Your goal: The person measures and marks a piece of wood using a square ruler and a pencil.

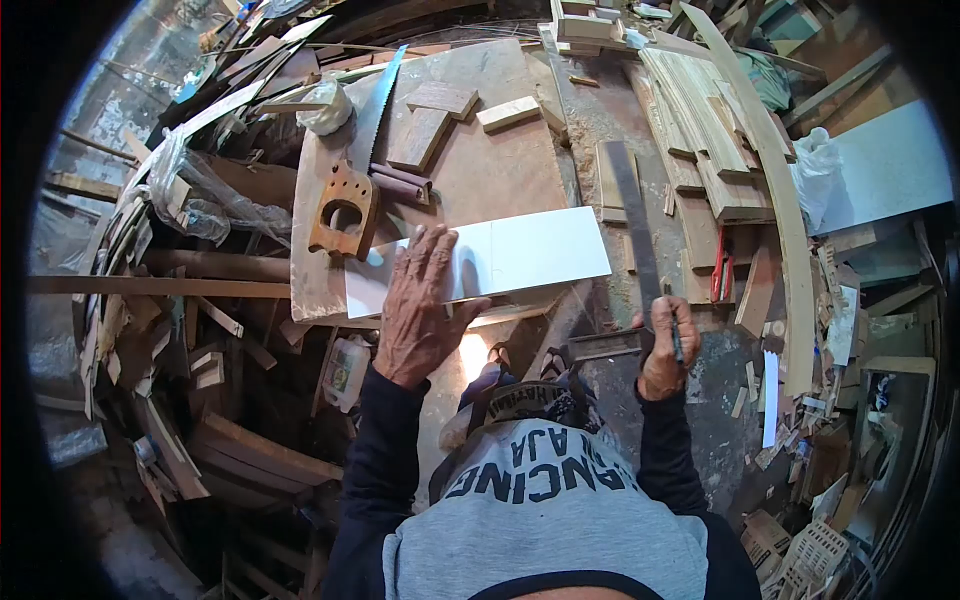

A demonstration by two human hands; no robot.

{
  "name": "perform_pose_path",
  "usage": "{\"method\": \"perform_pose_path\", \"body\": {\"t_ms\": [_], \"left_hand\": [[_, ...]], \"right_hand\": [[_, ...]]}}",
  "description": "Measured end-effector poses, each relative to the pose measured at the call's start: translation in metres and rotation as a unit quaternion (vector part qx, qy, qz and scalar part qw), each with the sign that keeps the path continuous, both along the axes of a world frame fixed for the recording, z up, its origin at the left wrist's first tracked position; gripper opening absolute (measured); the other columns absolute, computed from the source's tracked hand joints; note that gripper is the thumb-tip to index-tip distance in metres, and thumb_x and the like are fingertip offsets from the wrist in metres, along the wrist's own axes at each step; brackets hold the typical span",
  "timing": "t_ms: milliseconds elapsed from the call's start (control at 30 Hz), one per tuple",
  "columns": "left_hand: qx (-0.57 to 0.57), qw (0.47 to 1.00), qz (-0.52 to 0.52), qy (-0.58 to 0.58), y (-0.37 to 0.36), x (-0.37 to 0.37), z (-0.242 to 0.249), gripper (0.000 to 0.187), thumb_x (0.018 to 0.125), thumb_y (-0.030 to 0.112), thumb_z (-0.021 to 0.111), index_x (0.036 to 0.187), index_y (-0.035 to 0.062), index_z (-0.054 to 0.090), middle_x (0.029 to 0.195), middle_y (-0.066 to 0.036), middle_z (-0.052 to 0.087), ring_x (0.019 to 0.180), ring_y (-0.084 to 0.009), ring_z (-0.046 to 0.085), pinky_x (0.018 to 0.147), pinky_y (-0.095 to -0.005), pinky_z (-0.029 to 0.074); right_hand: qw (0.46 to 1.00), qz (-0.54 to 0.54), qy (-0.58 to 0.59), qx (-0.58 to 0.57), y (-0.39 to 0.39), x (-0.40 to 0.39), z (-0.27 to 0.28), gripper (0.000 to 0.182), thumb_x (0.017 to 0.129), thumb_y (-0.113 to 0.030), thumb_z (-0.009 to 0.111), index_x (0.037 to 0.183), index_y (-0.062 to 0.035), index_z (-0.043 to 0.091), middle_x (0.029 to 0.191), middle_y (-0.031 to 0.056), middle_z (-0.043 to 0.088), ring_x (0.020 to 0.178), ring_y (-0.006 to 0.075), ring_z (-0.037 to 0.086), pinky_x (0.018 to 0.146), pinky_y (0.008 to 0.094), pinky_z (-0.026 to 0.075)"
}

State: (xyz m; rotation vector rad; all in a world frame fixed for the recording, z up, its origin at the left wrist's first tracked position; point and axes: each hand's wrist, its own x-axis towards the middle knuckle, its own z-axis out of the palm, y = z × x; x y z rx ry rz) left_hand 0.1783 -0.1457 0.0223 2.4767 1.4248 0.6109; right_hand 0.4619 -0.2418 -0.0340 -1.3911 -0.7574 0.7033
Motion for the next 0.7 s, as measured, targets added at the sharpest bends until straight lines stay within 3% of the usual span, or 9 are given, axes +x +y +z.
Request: {"method": "perform_pose_path", "body": {"t_ms": [100, 200, 300, 400, 500, 700], "left_hand": [[0.003, 1.000, -0.030, -0.005, 0.001, -0.001, 0.005, 0.086, 0.074, 0.026, 0.083, 0.144, 0.0001, 0.040, 0.149, -0.022, 0.042, 0.141, -0.0385, 0.037, 0.117, -0.0485, 0.029], [0.001, 0.999, -0.045, 0.003, 0.007, -0.012, 0.003, 0.086, 0.075, 0.029, 0.082, 0.145, 0.0009, 0.041, 0.151, -0.022, 0.040, 0.143, -0.0381, 0.034, 0.118, -0.0496, 0.026], [-0.021, 0.998, -0.058, 0.008, 0.013, -0.020, 0.001, 0.089, 0.076, 0.031, 0.080, 0.147, 0.0009, 0.036, 0.152, -0.022, 0.037, 0.144, -0.0385, 0.031, 0.119, -0.0513, 0.021], [-0.035, 0.995, -0.090, -0.007, 0.020, -0.028, -0.005, 0.090, 0.080, 0.033, 0.076, 0.150, -0.0003, 0.031, 0.154, -0.023, 0.034, 0.146, -0.0387, 0.027, 0.120, -0.0528, 0.018], [-0.034, 0.994, -0.106, -0.005, 0.023, -0.028, -0.003, 0.087, 0.082, 0.032, 0.074, 0.150, -0.0016, 0.031, 0.153, -0.024, 0.035, 0.145, -0.0388, 0.028, 0.119, -0.0537, 0.018], [-0.012, 0.988, -0.135, -0.079, 0.028, -0.029, -0.006, 0.095, 0.074, 0.021, 0.081, 0.147, -0.0023, 0.026, 0.142, -0.027, 0.040, 0.135, -0.0439, 0.038, 0.118, -0.0565, 0.018]], "right_hand": [[0.997, -0.049, -0.065, 0.003, 0.002, 0.007, 0.002, 0.022, 0.100, -0.020, 0.057, 0.090, -0.0011, 0.060, 0.071, 0.0064, 0.062, 0.069, 0.0133, 0.060, 0.068, 0.0264, 0.046], [0.985, -0.102, -0.141, -0.021, 0.010, 0.011, 0.013, 0.025, 0.100, -0.023, 0.057, 0.088, -0.0009, 0.061, 0.069, 0.0057, 0.061, 0.068, 0.0129, 0.059, 0.067, 0.0267, 0.045], [0.969, -0.108, -0.224, -0.007, 0.023, 0.038, -0.013, 0.030, 0.099, -0.027, 0.059, 0.084, -0.0013, 0.060, 0.067, 0.0049, 0.059, 0.066, 0.0136, 0.058, 0.065, 0.0282, 0.045], [0.950, -0.088, -0.287, -0.080, 0.044, 0.064, -0.028, 0.026, 0.097, -0.026, 0.062, 0.087, -0.0011, 0.062, 0.068, 0.0041, 0.060, 0.066, 0.0123, 0.058, 0.065, 0.0284, 0.045], [0.959, -0.028, -0.277, -0.059, 0.055, 0.071, -0.034, 0.025, 0.097, -0.025, 0.063, 0.088, -0.0012, 0.062, 0.069, 0.0039, 0.060, 0.064, 0.0124, 0.059, 0.061, 0.0288, 0.045], [0.944, -0.047, -0.316, -0.086, 0.067, 0.069, -0.040, 0.029, 0.096, -0.028, 0.062, 0.092, 0.0000, 0.065, 0.070, 0.0092, 0.066, 0.061, 0.0157, 0.065, 0.060, 0.0315, 0.050]]}}
